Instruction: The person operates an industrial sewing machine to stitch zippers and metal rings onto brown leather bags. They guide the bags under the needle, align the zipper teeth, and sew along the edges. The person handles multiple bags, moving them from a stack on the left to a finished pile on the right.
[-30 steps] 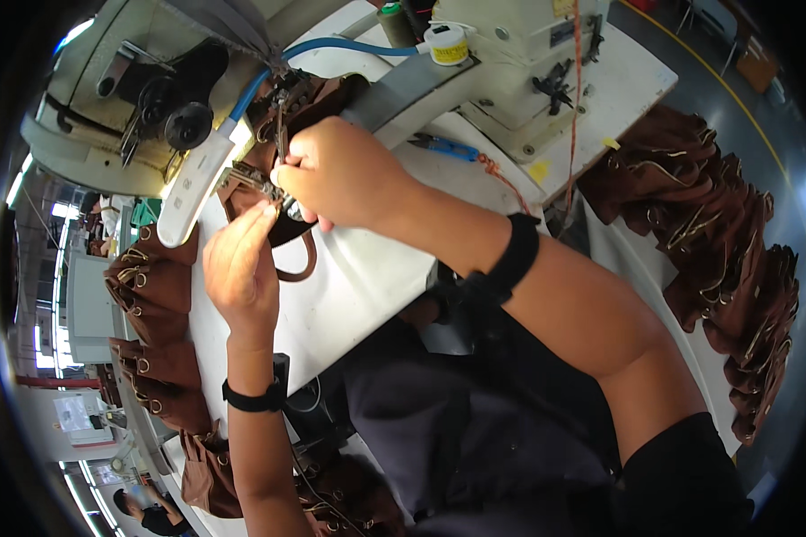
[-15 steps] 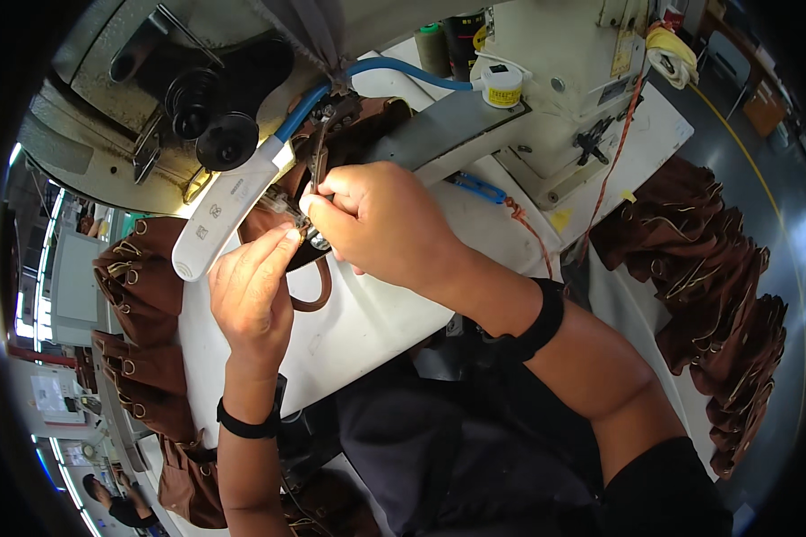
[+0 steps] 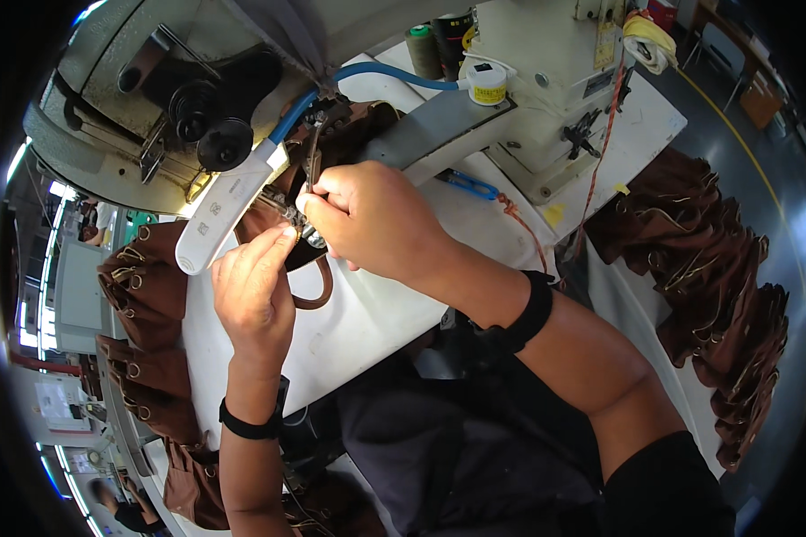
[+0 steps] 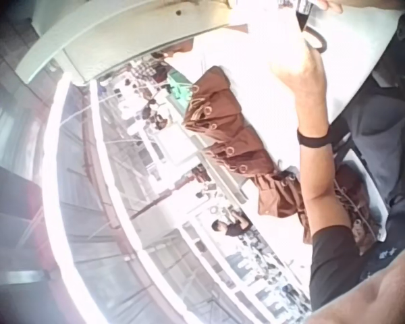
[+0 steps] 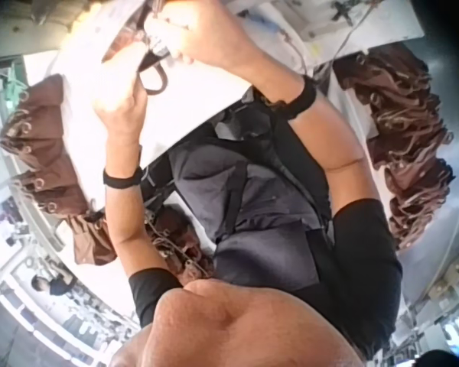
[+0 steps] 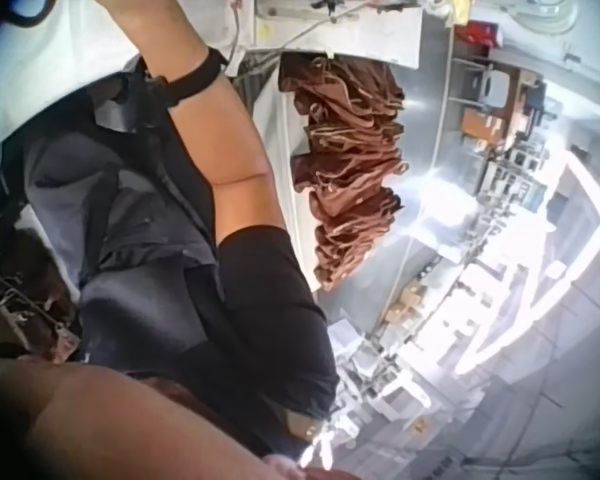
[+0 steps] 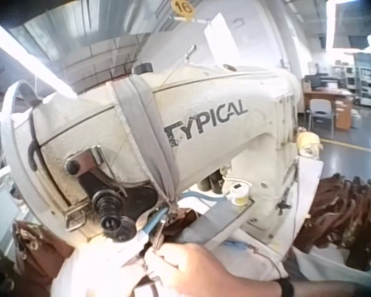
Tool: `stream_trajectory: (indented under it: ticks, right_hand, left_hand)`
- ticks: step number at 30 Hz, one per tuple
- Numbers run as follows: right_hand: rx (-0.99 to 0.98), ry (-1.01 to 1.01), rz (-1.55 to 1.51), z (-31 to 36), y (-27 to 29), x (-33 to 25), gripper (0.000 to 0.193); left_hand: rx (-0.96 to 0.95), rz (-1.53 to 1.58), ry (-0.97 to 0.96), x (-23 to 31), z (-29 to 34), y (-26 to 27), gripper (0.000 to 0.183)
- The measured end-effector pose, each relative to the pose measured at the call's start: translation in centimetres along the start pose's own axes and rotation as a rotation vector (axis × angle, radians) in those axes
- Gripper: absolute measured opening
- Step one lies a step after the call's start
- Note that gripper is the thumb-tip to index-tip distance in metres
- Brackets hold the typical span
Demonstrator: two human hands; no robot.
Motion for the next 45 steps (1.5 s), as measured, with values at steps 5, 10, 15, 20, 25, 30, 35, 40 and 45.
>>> stream_trajectory:
  ticks: [5, 10, 15, 20, 25, 30, 35, 40, 45]
  right_hand:
    - [0.058, 0.146, 0.144, 1.0, 0.6, 0.3, 0.016]
    - [-0.104, 0.625, 0.202, 11.9, 1.3, -8.0, 0.019]
    - [-0.002, 0.908, 0.035, 17.4, 0.6, -13.2, 0.007]
    - [-0.237, 0.970, 0.075, 16.9, 1.6, -13.7, 0.015]
    - [-0.630, 0.848, 0.370, 16.6, 0.3, -11.7, 0.027]
    - [-0.386, 0.717, 0.892, 13.6, 5.3, -9.9, 0.028]
    - [0.507, 0.731, 1.022, 9.1, 18.3, -16.6, 0.027]
    - [0.668, 0.643, 1.246, -4.3, 36.9, -25.3, 0.046]
    - [0.189, -0.130, 1.332, -15.4, 45.8, -25.8, 0.056]
  left_hand:
    - [0.003, 0.034, 0.086, -0.2, 0.3, -0.4, 0.039]
    - [0.017, 0.051, 0.194, -0.5, 1.5, -0.7, 0.036]
    - [0.105, 0.182, 0.223, -0.4, 1.6, -1.4, 0.028]
    - [0.121, 0.229, 0.221, -0.6, 0.9, -1.3, 0.025]
    - [0.064, 0.230, 0.188, -0.4, 0.3, -1.2, 0.026]
    - [0.078, 0.032, 0.150, -0.3, 0.5, -0.6, 0.026]
    - [0.089, 0.038, 0.158, -0.8, 1.4, -0.3, 0.032]
    - [0.126, 0.022, 0.119, -0.9, 1.3, -0.6, 0.033]
    - [0.087, 0.091, 0.105, -1.2, 1.0, -0.5, 0.031]
Point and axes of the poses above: each hand's wrist, its own z-axis away from the middle knuckle, its own y-axis out of the back of the hand, x = y × z, the point moved 6 cm from there along -z, towards the middle knuckle, and after that the axes turned 5 degrees about -z, right-handed, at the moved point
